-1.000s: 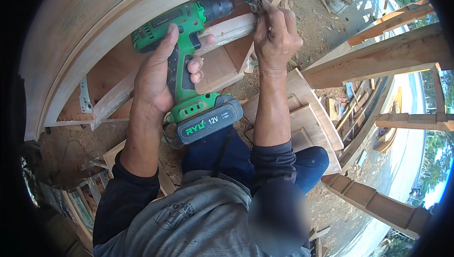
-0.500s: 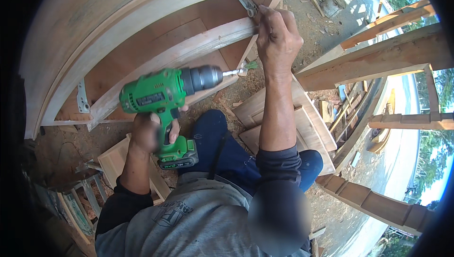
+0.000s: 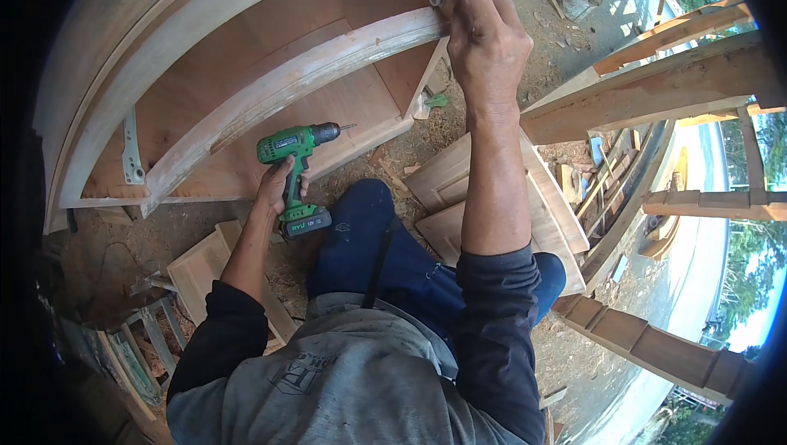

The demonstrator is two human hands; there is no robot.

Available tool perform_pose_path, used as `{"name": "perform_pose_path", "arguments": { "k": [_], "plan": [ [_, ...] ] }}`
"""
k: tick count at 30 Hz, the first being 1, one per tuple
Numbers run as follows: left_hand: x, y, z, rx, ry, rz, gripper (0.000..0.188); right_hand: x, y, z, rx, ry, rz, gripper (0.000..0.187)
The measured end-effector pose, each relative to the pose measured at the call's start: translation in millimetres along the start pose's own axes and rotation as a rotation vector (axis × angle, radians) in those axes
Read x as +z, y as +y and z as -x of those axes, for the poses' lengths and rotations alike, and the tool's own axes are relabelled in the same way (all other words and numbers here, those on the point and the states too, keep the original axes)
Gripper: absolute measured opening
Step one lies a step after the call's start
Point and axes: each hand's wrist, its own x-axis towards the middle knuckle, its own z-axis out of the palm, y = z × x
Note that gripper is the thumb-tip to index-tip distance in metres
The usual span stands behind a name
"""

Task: The person installs hardware and a drawer into a wooden cabinet using a power drill and by hand.

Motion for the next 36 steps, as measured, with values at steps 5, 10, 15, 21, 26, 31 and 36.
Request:
{"name": "perform_pose_path", "arguments": {
  "k": [5,10,15,21,26,31,36],
  "plan": [
    [-24.1,0.3,-62.7,0.040,0.171,-0.012,0.036,3.9,-4.2,5.0,0.053,0.053,0.010,0.016],
    [-38.0,-2.2,-84.3,0.041,0.341,-0.124,0.038,0.2,-7.8,4.7,0.059,0.038,-0.029,0.017],
    [-80.6,-19.6,-74.2,0.184,0.806,-1.138,0.063,6.2,-20.9,-3.0,0.054,0.066,-0.103,0.018],
    [156.6,85.2,76.0,0.028,-0.268,-1.254,0.053,2.4,-10.4,12.7,0.098,0.091,-0.042,0.019],
    [286.8,211.0,25.8,0.424,-0.103,-0.856,0.037,4.6,1.3,15.4,0.081,0.156,-0.007,0.016],
    [312.7,225.4,-89.7,0.215,0.201,-0.498,0.034,10.5,-18.1,5.4,0.138,0.154,-0.046,0.015],
    [322.6,210.0,-98.1,0.179,-0.001,-0.313,0.026,10.8,-14.9,11.5,0.157,0.169,0.003,0.017]
  ]
}}
